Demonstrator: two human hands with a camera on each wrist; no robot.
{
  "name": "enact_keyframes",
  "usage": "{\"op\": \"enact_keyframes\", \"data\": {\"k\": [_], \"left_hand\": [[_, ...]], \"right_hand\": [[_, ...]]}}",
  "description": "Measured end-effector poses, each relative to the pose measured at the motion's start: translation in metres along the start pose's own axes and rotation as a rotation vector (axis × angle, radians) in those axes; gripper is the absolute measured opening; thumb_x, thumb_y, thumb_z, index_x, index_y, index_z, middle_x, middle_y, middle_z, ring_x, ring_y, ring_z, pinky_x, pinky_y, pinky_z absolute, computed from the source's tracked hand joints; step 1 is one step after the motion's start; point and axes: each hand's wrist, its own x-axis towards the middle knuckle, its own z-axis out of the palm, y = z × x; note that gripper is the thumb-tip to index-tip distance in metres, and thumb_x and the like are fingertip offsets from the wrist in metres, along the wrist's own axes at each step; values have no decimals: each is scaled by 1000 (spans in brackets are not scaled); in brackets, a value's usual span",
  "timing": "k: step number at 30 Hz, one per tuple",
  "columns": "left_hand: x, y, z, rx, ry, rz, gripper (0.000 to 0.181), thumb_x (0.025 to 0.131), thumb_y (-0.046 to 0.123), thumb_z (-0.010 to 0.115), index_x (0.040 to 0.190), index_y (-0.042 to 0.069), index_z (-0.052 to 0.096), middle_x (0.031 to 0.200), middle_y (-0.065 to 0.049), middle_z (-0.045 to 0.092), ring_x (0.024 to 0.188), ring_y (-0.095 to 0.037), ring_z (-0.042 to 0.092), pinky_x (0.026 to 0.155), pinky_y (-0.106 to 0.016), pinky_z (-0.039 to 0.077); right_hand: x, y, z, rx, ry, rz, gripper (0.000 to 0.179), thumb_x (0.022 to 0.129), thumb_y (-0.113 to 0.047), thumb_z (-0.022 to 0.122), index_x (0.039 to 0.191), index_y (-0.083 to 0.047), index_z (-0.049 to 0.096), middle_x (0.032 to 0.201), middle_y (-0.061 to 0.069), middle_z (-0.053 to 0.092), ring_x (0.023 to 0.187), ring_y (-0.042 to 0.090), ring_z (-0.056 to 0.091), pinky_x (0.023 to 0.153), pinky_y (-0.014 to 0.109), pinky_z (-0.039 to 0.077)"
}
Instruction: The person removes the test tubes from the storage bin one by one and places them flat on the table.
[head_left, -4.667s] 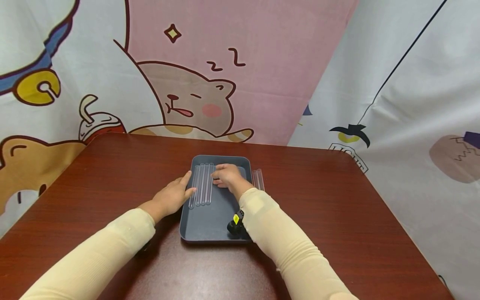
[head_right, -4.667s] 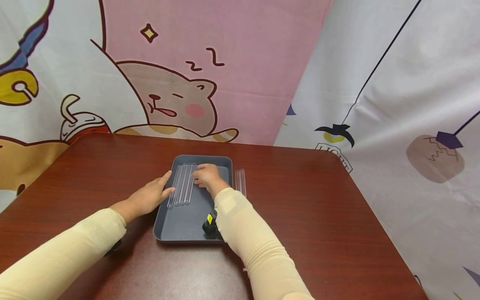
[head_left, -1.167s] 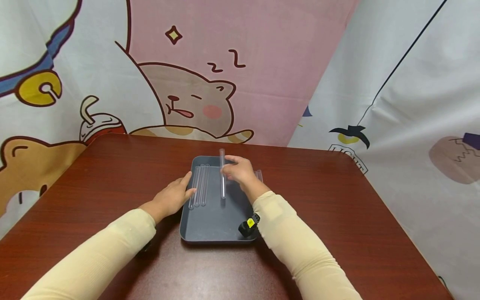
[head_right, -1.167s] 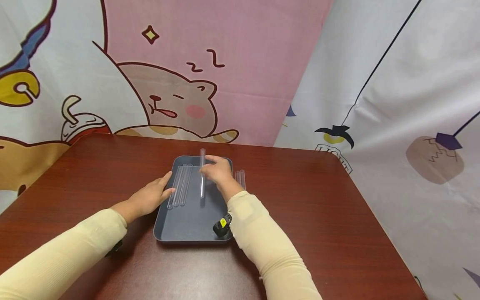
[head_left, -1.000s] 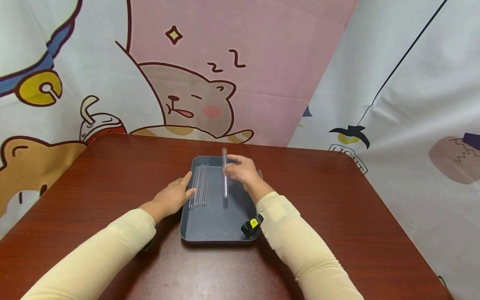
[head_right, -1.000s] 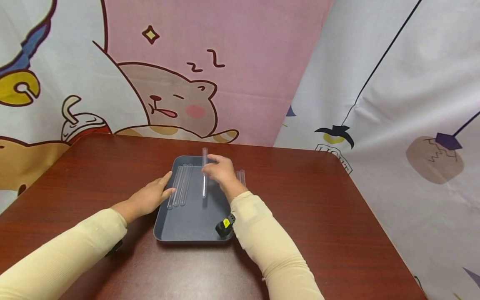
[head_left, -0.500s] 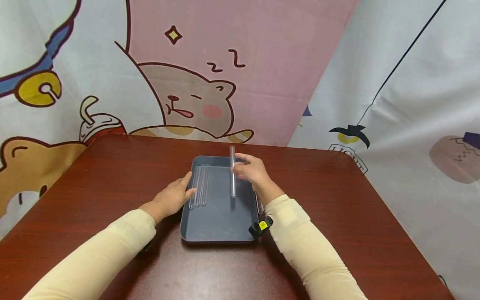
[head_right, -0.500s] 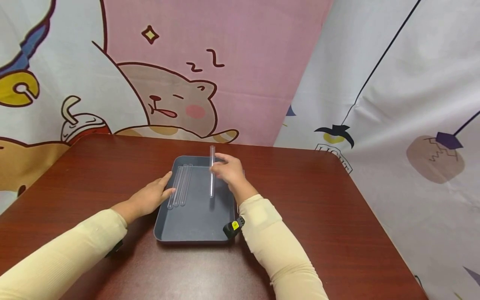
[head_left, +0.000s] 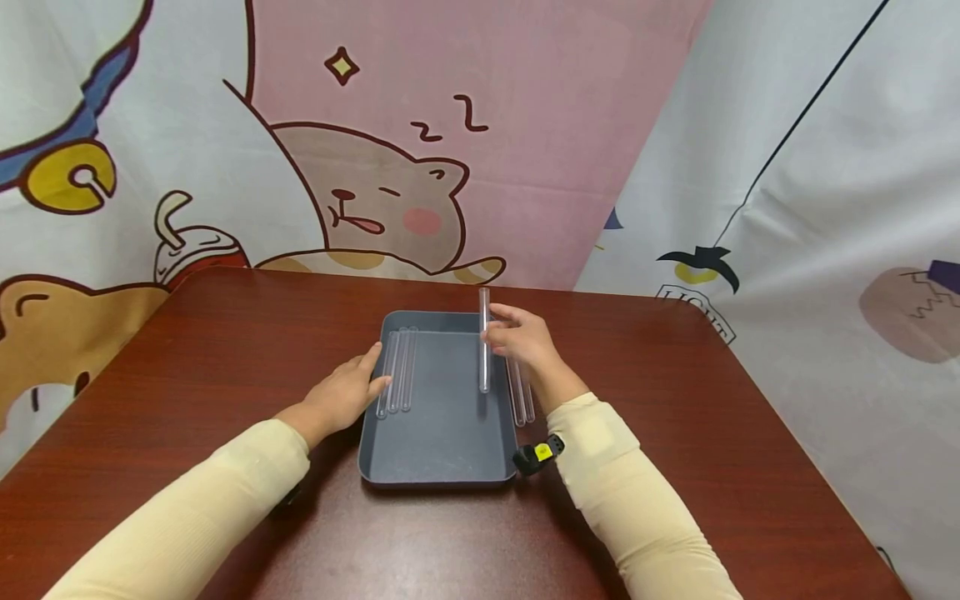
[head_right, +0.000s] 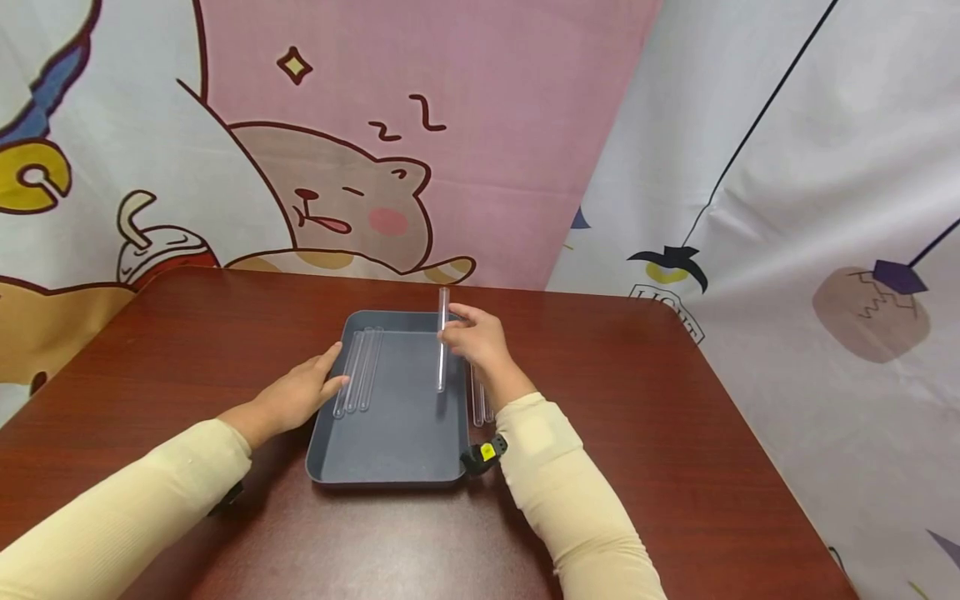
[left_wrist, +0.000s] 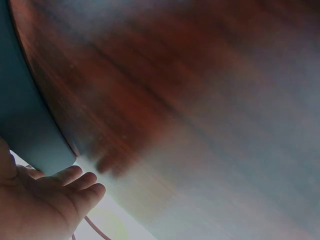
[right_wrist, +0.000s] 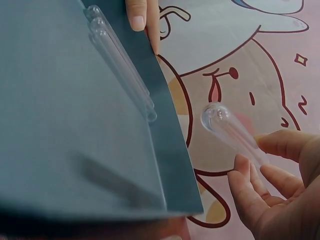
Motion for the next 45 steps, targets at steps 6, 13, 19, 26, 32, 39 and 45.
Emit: {"op": "enact_keyframes", "data": {"k": [6, 13, 19, 26, 32, 39, 45], "left_hand": [[-1, 0, -1, 0, -3, -8, 68, 104, 33, 41, 153, -2, 11, 149, -31, 31, 137, -47, 30, 110, -57, 28], [-1, -1, -1, 0, -1, -4, 68, 104, 33, 41, 153, -2, 11, 149, -32, 31, 137, -47, 30, 109, -58, 28], [-2, -1, -1, -4, -4, -8, 68, 104, 34, 41, 153, -2, 11, 150, -31, 30, 137, -47, 29, 110, -58, 28], [-1, 0, -1, 3, -2, -8, 68, 104, 34, 40, 154, -1, 11, 149, -31, 30, 137, -47, 29, 110, -58, 27], [-1, 0, -1, 5, 1, 0, 67, 104, 34, 40, 153, -2, 11, 149, -32, 30, 137, -47, 30, 110, -58, 28], [0, 0, 0, 7, 1, 6, 68, 104, 35, 41, 153, -2, 12, 148, -32, 32, 137, -47, 31, 110, -57, 28], [-1, 0, -1, 9, 6, 7, 67, 104, 34, 41, 153, -2, 12, 148, -32, 32, 136, -47, 31, 110, -57, 28]], "right_hand": [[-2, 0, -11, -1, 17, 3, 55, 84, 3, 64, 138, -5, 53, 105, 13, 66, 75, 7, 63, 84, 37, 55], [-1, 4, -22, 19, 39, 15, 55, 84, 4, 62, 138, -5, 53, 104, 11, 64, 73, 6, 64, 86, 38, 55], [-1, 8, -32, 3, 48, 18, 54, 86, 3, 60, 139, -5, 52, 113, 18, 64, 75, 6, 64, 87, 38, 54], [-3, 12, -46, -6, 56, 33, 54, 88, 2, 59, 141, -4, 49, 113, 18, 64, 75, 5, 63, 91, 42, 53], [-2, 18, -54, -42, 58, 44, 54, 89, 0, 58, 141, -4, 48, 122, 24, 61, 76, 6, 64, 86, 37, 55], [0, 25, -61, -55, 56, 66, 55, 89, -1, 60, 142, -4, 47, 124, 24, 60, 80, 9, 64, 86, 35, 55], [1, 32, -67, -60, 50, 76, 54, 90, -1, 59, 142, -2, 46, 117, 21, 64, 75, 7, 64, 81, 32, 56]]}}
